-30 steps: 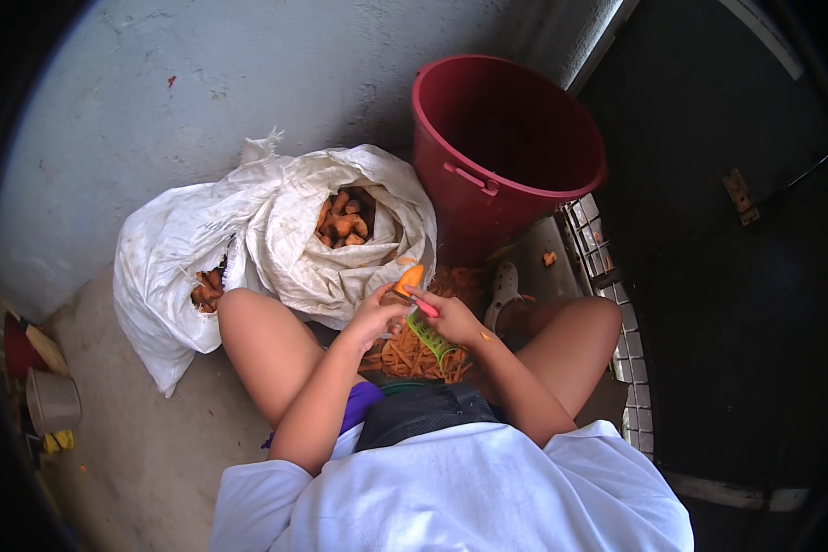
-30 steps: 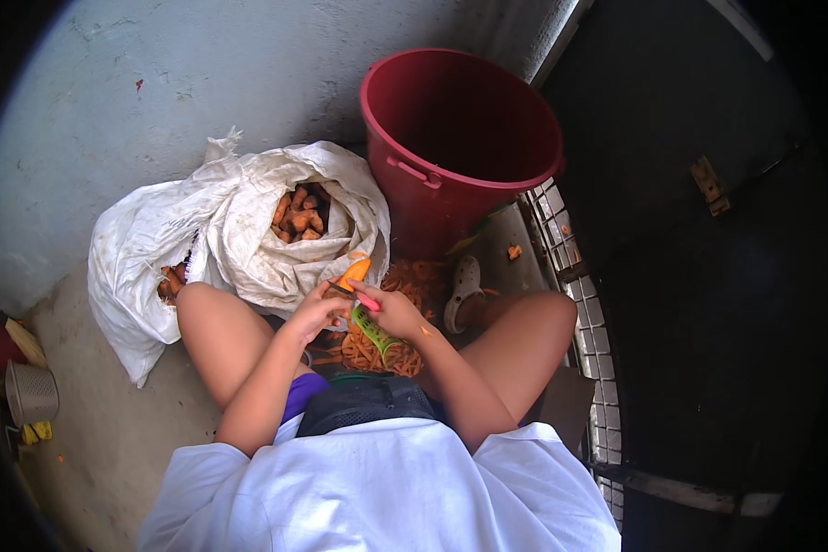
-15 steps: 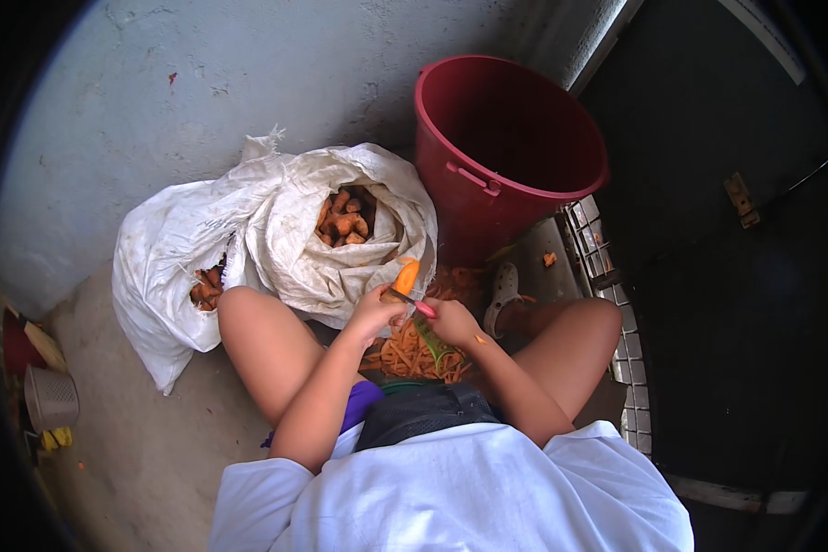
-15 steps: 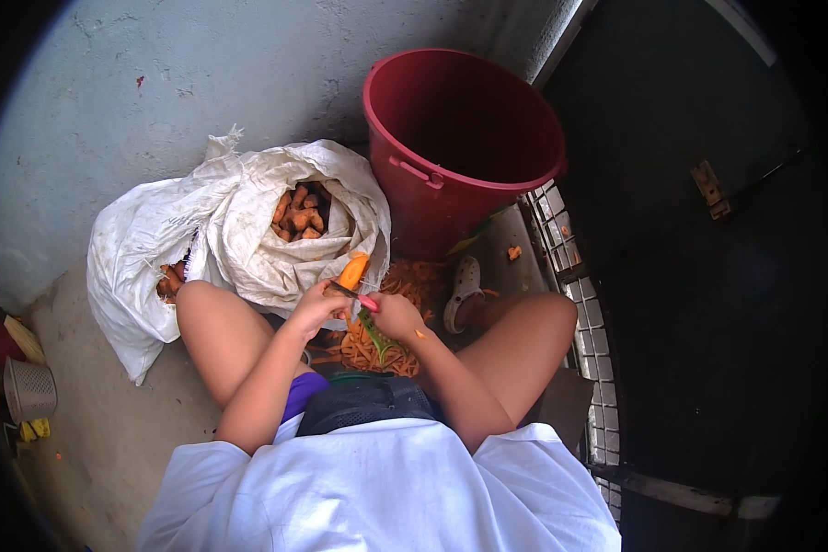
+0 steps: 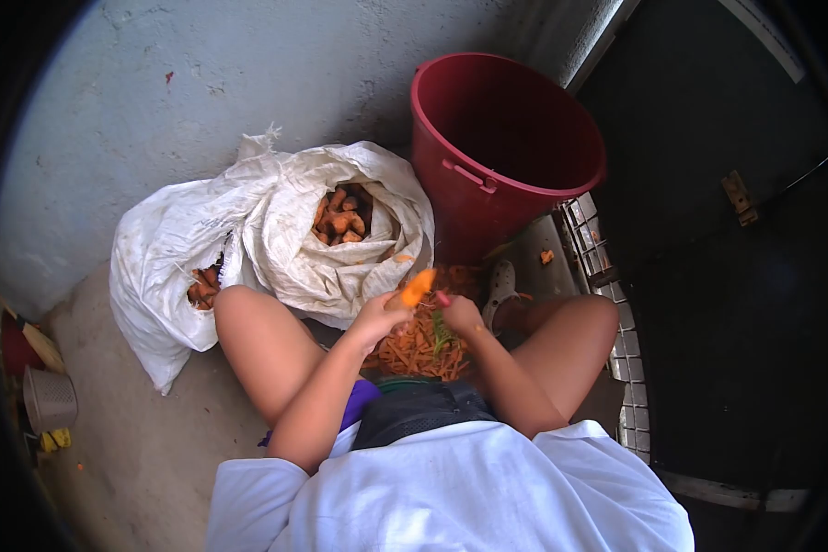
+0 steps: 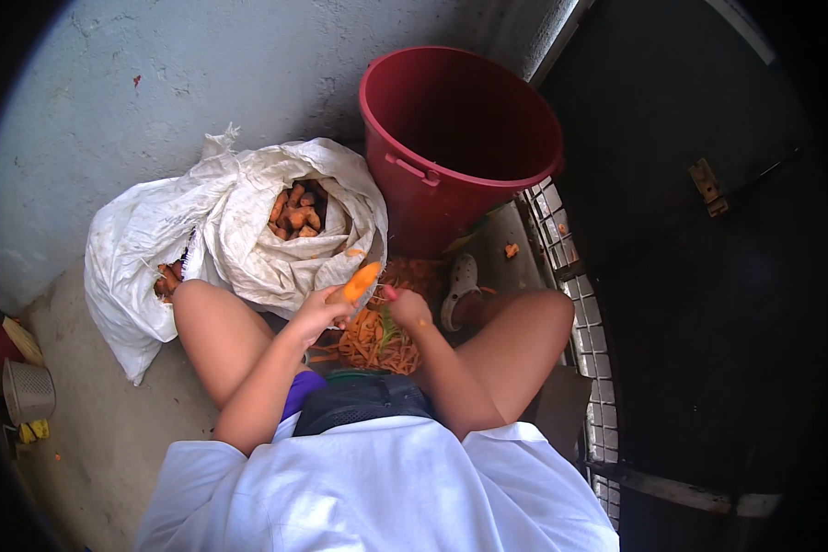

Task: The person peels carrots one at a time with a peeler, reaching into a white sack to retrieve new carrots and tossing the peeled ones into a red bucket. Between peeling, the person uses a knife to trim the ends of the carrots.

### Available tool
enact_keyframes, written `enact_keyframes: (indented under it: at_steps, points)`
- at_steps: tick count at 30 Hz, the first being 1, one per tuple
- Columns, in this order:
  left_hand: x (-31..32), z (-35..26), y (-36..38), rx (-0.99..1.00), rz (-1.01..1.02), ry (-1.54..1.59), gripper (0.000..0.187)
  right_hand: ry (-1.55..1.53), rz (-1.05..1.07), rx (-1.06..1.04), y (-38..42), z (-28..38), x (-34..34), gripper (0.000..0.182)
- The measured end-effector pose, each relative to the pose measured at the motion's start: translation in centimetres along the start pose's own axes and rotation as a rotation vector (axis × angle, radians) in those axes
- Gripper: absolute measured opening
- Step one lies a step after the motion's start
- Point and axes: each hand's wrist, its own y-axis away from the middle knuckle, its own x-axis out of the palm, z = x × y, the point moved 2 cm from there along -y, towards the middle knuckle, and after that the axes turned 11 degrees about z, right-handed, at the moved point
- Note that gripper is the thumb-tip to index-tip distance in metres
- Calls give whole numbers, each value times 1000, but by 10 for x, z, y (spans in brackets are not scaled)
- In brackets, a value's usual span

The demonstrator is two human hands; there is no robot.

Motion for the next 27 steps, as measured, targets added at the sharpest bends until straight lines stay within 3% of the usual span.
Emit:
enact_keyframes:
  at_steps: [3, 4, 8, 13, 16, 27]
  points:
    - [21, -21, 14, 105, 96, 135, 48, 4, 27, 142, -30, -48, 9, 25]
    - [20, -22, 13, 119, 72, 54, 56, 18, 31, 172, -32, -51, 10, 26]
    - [-1, -13, 5, 19, -80, -224, 60, -38, 10, 29, -19, -22, 6, 24]
    - [-12, -7, -5, -29, -100, -24, 55, -181, -43, -247, 17, 23, -14, 23]
    - [-12, -6, -7, -24, -102, 99, 48, -82, -25, -406, 43, 48, -20, 23]
    - [-11, -6, -4, -14, -114, 169, 42, 57, 38, -377, 57, 61, -21, 23]
